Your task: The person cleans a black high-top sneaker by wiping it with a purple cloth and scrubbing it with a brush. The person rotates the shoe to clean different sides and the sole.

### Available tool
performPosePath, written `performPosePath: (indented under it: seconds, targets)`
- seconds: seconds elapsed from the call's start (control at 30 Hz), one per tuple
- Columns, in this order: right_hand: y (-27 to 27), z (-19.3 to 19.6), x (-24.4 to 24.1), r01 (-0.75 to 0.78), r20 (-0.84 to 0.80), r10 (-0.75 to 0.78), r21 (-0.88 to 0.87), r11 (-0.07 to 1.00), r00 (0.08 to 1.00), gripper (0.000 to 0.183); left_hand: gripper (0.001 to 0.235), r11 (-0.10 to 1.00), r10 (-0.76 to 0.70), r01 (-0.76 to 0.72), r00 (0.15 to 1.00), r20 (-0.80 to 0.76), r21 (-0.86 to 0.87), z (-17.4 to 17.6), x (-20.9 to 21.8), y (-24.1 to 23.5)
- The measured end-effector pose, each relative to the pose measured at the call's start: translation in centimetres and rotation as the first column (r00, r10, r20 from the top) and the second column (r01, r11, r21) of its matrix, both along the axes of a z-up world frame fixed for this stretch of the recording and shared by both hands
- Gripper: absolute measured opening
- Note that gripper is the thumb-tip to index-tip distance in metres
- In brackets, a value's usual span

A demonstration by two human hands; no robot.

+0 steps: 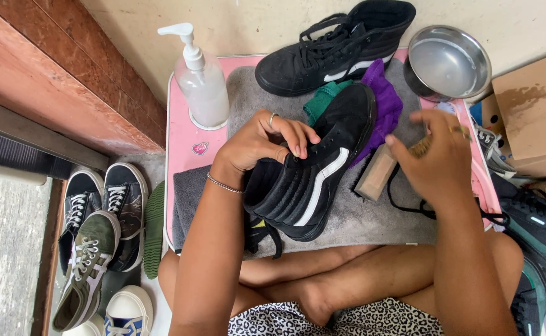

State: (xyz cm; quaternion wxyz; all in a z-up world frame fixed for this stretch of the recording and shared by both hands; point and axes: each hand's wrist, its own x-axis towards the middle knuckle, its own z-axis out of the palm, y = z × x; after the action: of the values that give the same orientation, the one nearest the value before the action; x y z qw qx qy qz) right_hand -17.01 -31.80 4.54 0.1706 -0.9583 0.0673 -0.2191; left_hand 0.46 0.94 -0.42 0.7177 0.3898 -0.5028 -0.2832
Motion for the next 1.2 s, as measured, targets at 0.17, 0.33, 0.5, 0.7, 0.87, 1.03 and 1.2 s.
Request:
performPosePath:
  seconds: [0.17, 0.33, 0.5, 0.7, 0.87, 1.03, 1.2]
  targets:
    - [-1.6, -0.1, 7.1, 0.062, -0.388, -0.062, -0.011, 0.998, 0.920, 0.096, 0.029, 0.998, 0.028, -0.027, 0.999, 0.024, -0.051, 0.0, 0.0, -0.6]
    - [-0.3, 3.1, 6.4, 0.064, 0.079, -0.085, 0.235, 0.970, 0.993, 0.025, 0.024, 0.990, 0.080, -0.083, 0.996, -0.037, -0.113, 0.3, -0.7, -0.6]
    - [0.0, 5.8, 3.4, -0.009, 0.463, -0.081, 0.189, 0.982, 0.883, 0.022, 0.024, 0.989, 0.085, -0.087, 0.996, -0.014, -0.120, 0.5, -0.7, -1.3]
    - [7.4, 4.4, 6.6, -0.139, 0.084, 0.137, 0.013, 0.990, 0.987, 0.041, 0.020, 0.996, 0.066, -0.065, 0.998, 0.000, -0.060, 0.6, -1.3, -0.9]
    - [10.1, 4.3, 3.3, 0.037, -0.073, -0.031, 0.086, 0.996, 0.997, 0.041, 0.020, 0.997, 0.067, -0.070, 0.996, 0.056, 0.037, 0.5, -1.2, -1.3]
    - [13.4, 2.4, -1.7, -0.005, -0.063, 0.018, 0.191, 0.982, 0.998, 0.038, 0.013, 0.998, 0.036, -0.037, 0.999, 0.021, 0.056, 0.3, -1.1, -1.6]
    - [17.8, 3.2, -6.3, -0.088, -0.084, 0.128, 0.376, 0.922, 0.988, 0.036, 0.014, 0.993, 0.120, -0.120, 0.993, 0.017, 0.014, 0.1, -1.3, -1.7]
